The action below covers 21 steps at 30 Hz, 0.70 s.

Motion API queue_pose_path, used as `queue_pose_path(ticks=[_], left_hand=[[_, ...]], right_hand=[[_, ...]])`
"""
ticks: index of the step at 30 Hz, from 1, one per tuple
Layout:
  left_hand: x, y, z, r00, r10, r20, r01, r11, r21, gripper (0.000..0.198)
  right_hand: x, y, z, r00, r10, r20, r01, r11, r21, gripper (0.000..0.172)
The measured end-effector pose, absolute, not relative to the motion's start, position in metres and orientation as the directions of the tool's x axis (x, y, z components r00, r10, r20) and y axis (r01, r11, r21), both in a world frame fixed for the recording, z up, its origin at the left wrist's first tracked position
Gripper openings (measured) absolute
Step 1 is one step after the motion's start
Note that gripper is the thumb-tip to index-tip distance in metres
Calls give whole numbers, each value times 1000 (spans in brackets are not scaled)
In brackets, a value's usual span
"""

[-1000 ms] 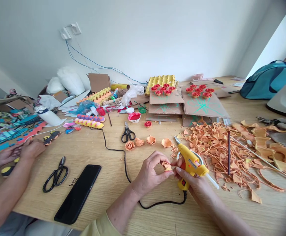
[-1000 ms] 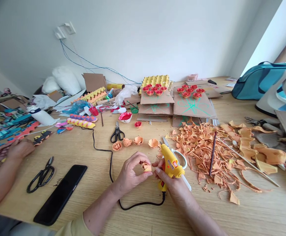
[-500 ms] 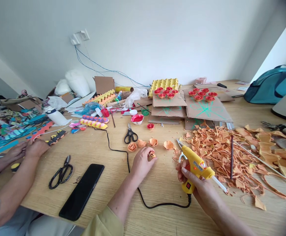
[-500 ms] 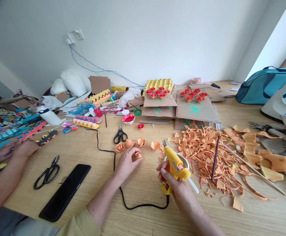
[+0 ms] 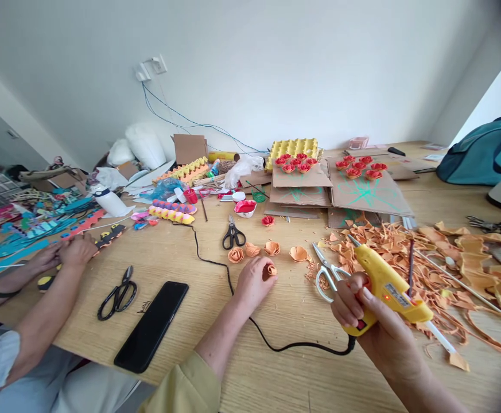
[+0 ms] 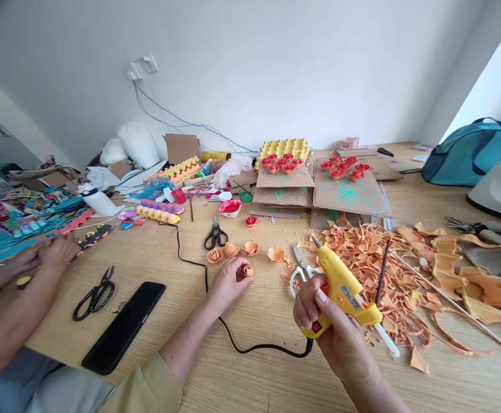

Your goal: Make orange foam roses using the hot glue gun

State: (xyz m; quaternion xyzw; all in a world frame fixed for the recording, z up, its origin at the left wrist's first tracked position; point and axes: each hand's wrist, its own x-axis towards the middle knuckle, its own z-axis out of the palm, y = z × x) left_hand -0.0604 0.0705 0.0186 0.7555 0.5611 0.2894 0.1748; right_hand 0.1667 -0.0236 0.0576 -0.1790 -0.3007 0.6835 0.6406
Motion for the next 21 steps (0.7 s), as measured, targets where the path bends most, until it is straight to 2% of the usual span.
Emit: queue_pose_path(ticks=[6, 12, 17, 21], left_hand=[[-62, 67, 24, 248, 935, 254, 724, -353, 593, 51], [-58, 61, 30, 432, 828, 358, 611, -560, 560, 64], [-38, 62, 24, 434, 840, 326, 651, -543, 531, 49], [-34, 66, 21, 448, 831, 330, 668, -557, 494, 20]], right_hand=[[162, -25, 54, -121, 985, 126, -750, -7, -661, 8], [157, -25, 53, -135, 985, 106, -740, -29, -672, 10], [153, -26, 54, -157, 981, 116, -733, -37, -679, 12], [152, -30, 55, -202, 974, 107, -726, -76, -683, 12]])
